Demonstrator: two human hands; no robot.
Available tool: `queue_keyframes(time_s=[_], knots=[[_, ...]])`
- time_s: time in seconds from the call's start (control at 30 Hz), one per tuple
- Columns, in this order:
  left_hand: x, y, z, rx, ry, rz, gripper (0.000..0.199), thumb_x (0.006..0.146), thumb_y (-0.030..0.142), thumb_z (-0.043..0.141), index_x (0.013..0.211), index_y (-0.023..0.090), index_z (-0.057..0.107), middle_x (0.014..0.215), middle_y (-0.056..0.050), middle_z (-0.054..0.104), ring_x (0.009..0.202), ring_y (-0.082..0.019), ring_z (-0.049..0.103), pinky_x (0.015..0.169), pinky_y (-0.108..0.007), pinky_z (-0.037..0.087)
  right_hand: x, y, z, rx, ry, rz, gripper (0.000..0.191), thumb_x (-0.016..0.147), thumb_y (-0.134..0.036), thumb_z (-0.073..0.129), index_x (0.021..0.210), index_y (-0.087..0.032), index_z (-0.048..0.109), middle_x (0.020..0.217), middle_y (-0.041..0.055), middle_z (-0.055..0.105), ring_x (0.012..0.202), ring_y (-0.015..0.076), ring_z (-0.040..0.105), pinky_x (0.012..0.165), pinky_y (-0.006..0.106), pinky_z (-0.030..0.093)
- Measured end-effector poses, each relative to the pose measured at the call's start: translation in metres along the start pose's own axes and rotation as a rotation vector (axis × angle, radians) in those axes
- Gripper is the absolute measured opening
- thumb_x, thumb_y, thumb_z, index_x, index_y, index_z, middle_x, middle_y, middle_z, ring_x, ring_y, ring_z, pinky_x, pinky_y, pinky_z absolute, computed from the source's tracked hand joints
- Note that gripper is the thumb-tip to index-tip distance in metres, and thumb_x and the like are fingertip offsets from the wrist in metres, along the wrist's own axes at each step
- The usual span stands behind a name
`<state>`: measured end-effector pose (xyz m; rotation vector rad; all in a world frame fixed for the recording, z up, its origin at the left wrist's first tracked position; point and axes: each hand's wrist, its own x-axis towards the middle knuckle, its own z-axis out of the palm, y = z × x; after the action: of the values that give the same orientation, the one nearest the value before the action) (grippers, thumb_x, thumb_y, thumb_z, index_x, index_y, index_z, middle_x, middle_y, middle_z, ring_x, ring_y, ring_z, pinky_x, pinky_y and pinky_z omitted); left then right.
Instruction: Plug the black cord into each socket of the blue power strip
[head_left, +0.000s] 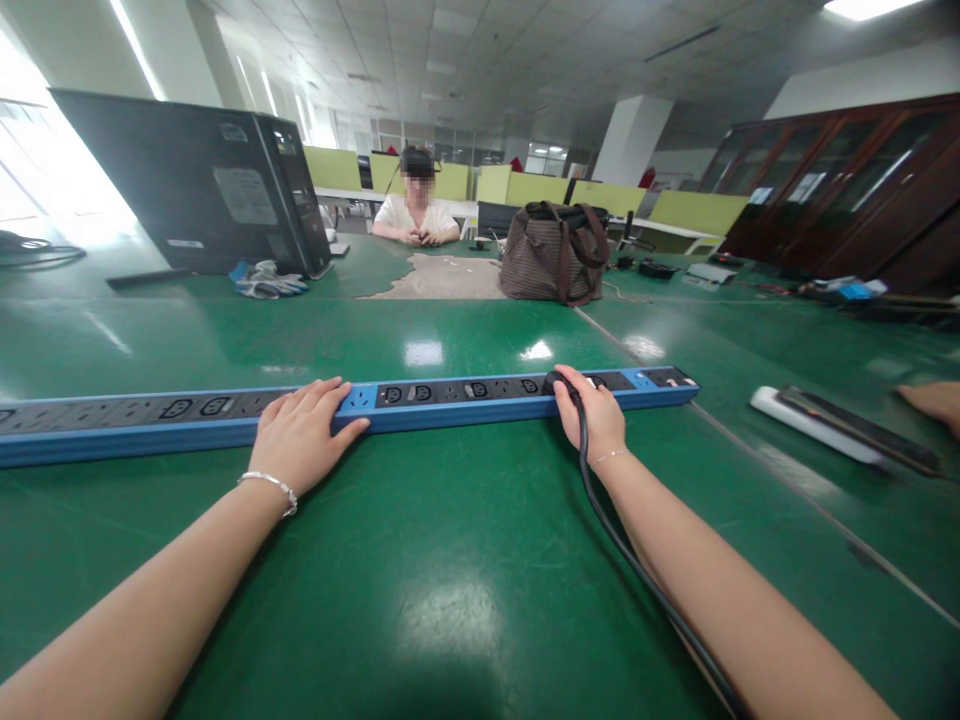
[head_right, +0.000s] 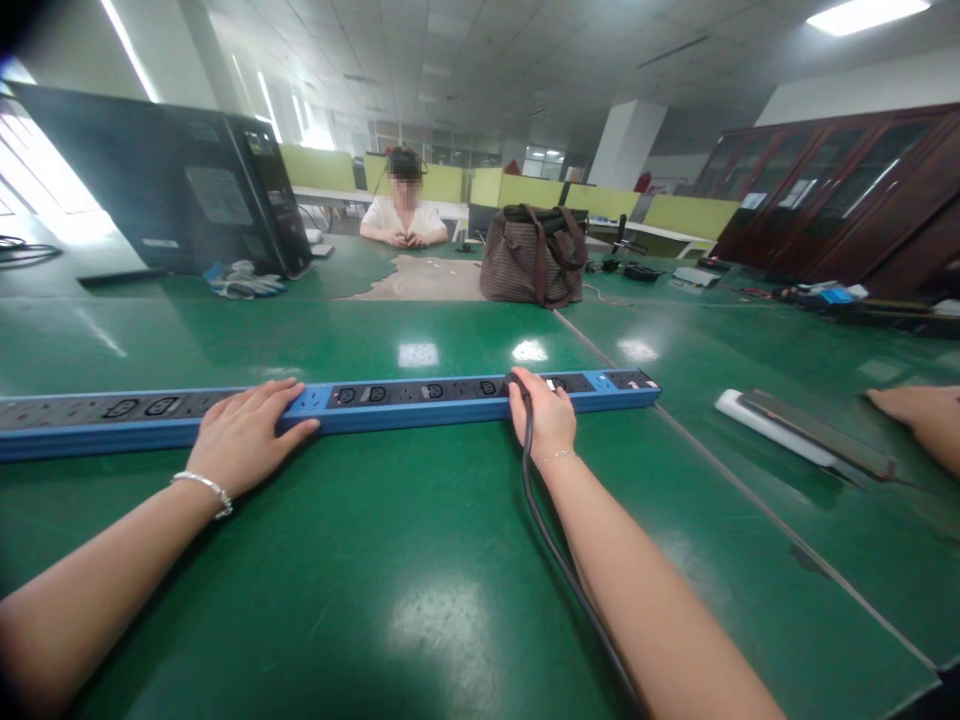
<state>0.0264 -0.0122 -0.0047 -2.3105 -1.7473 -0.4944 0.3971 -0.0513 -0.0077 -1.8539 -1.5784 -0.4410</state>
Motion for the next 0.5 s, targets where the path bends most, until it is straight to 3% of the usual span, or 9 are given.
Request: queue_keyframes(time_s=[0.2, 0.37, 0.5], knots=[[-0.0001, 0.0011, -0.0018, -0.002, -0.004, -0.002, 0.059, 0.085, 0.054, 0.036, 0.130, 0.018, 0.048, 0.139, -0.009, 0.047, 0.127, -0.028, 0.042, 0.106, -0.046, 0.029, 0.0010, -0.0018, 0.0009, -0.006, 0.036, 0.052, 0.041, 0.087, -0.040, 0.043, 0.118, -0.021, 0.061, 0.092, 0.0071, 0.072, 0.085, 0.0223, 0.066, 0.085, 0.035, 0.046], [-0.0003, 0.0015, -0.0017, -0.009, -0.001, 0.003, 0.059, 0.085, 0.054, 0.037, 0.130, 0.018, 0.048, 0.139, -0.009, 0.047, 0.127, -0.028, 0.042, 0.106, -0.046, 0.028, 0.0023, -0.0020, -0.0016, -0.016, -0.011, 0.045, 0.039, 0.088, -0.040, 0.039, 0.106, -0.019, 0.067, 0.092, 0.0093, 0.072, 0.085, 0.0229, 0.065, 0.084, 0.033, 0.045], [-0.0005, 0.0009, -0.0010, 0.008, 0.003, 0.006, 0.059, 0.085, 0.055, 0.037, 0.129, 0.018, 0.048, 0.139, -0.008, 0.048, 0.126, -0.028, 0.042, 0.106, -0.045, 0.029, 0.0013, -0.0017, 0.0026, 0.055, 0.025, 0.086, 0.040, 0.087, -0.040, 0.041, 0.106, -0.017, 0.068, 0.096, 0.0106, 0.071, 0.089, 0.0228, 0.065, 0.086, 0.033, 0.045]])
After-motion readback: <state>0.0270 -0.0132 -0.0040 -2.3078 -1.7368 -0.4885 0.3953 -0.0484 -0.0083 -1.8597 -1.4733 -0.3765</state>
